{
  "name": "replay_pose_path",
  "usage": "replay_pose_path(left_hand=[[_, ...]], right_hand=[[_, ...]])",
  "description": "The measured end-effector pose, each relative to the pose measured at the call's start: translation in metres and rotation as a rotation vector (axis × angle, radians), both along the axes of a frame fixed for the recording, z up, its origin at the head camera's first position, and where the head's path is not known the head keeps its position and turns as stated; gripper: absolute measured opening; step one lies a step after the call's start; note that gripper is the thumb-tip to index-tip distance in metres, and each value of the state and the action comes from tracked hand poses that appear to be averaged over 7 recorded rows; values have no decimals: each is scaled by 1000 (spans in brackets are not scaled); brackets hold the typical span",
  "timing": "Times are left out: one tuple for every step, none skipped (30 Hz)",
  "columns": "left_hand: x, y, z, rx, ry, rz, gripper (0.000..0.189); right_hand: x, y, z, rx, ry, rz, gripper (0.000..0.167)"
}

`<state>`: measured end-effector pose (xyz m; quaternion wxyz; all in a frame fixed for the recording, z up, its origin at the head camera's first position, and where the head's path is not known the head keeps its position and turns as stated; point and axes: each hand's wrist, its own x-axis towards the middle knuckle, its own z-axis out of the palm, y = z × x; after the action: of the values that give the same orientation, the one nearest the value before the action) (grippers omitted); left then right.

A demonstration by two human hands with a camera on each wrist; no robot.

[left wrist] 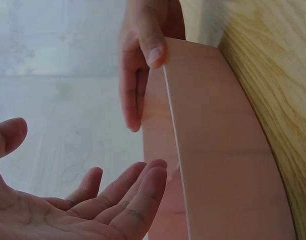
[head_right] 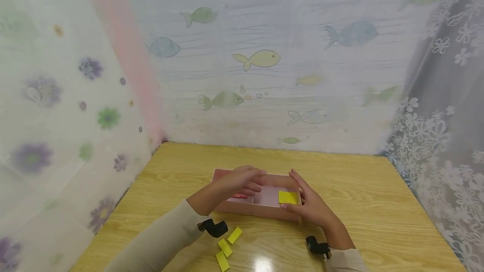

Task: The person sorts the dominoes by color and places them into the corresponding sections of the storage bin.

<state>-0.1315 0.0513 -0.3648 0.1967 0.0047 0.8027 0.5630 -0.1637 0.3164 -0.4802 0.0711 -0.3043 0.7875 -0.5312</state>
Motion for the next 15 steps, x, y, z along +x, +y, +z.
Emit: replay_pose_path(left_hand=[[3,-4,1,17,12,-3,66],[6,-7,1,21,27,-9,61],[9,-10,2,25,39,-11,57],[13,-14,2,28,52,-13,54],[16,-17,2,31,67,-13,51],[20,-20,3,29,81,-16,50],[24,-24,3,29,97,-14,50],[28,-27,2,24,115,-18,50],[31,-30,2,18,139,-26,48],[35,-32,1,2,172,-40,46],[38,-35,1,-18,209,-54,42],[41,-37,0,-37,242,-66,38],[44,-39,-2,-58,276,-75,33],[47,-42,-3,-79,304,-82,29],[51,-45,-5,-98,328,-81,24]], right_hand=[[1,0,0,1,1,-3,97],[2,0,1,5,2,-5,97],[3,0,1,6,1,-5,97],[4,-1,2,8,0,-4,97],[5,-1,2,11,1,-4,97],[6,-1,3,15,1,-5,96],[6,-2,3,19,4,-6,96],[7,-2,4,22,6,-7,96],[7,-2,4,24,9,-6,96],[8,-2,4,27,12,-10,96],[8,-2,5,29,17,-10,97],[8,-2,5,29,14,-11,96],[8,-1,6,31,18,-8,96],[8,-1,6,32,17,-7,96],[8,-1,7,36,20,-7,96]])
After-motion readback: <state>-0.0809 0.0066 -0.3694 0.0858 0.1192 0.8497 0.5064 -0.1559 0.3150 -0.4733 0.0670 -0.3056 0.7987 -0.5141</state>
